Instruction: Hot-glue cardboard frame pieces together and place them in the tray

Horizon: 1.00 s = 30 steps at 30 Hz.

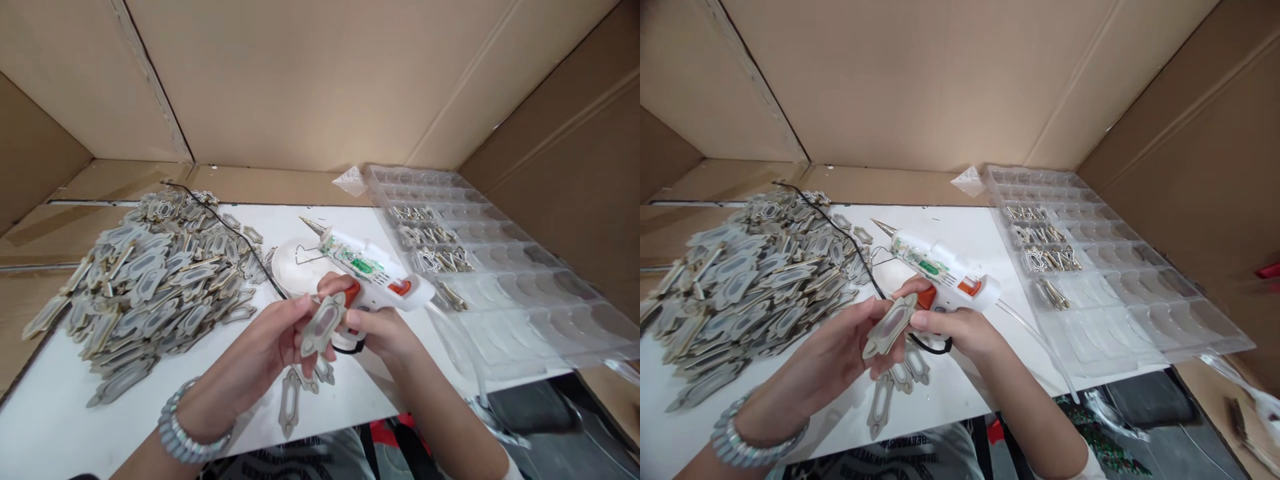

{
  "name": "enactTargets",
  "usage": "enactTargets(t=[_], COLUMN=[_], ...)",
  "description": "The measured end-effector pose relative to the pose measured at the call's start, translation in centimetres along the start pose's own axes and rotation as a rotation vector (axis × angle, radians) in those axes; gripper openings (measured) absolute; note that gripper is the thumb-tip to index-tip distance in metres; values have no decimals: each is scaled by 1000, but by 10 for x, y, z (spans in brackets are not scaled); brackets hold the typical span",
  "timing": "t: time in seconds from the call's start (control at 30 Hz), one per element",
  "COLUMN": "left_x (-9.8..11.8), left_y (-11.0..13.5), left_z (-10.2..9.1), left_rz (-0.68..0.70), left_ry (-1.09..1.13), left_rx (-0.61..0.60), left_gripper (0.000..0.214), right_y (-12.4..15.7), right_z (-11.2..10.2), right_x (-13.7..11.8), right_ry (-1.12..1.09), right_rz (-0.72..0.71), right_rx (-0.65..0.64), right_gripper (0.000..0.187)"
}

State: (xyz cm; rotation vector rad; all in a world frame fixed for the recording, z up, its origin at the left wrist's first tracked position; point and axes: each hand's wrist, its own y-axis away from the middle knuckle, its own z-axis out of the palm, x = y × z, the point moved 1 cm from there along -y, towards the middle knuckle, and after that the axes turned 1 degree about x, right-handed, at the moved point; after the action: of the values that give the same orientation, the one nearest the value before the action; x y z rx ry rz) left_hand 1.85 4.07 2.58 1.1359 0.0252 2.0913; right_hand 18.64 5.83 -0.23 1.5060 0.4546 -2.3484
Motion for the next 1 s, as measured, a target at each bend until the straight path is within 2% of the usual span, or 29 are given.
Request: enactTargets(t=[0.17, 0.3, 0.47, 0.57, 0.67, 0.77, 0.9, 1.0], left_x=[-18, -29, -33, -32, -23, -9, 4, 8], left_y=[-4, -5, -4, -1, 3, 12, 33, 47], left_z=[-3, -5, -4, -2, -7, -23, -48, -52], left_rz=[-226, -319, -328, -262, -68, 284, 773, 1011], left_ry=[369, 504, 568, 552, 415, 113, -354, -613], left_rx=[-148, -197, -229, -200, -69, 182, 535, 672], left_gripper=[42, 36, 32, 29, 35, 41, 31, 29], right_y=[-1, 0, 0, 1, 4, 6, 7, 5], right_z=[-1, -4, -5, -5, -10, -15, -9, 2], right_x=[-2, -4, -5, -2, -1, -5, -15, -18], right_ry=[-14, 55, 120, 109, 80, 240, 580, 716], right_rz=[-48, -56, -112, -99, -74, -118, -94, -132], right_rx=[-52, -41, -68, -47, 49, 125, 19, -83], right_gripper=[30, 32, 32, 34, 32, 28, 27, 21])
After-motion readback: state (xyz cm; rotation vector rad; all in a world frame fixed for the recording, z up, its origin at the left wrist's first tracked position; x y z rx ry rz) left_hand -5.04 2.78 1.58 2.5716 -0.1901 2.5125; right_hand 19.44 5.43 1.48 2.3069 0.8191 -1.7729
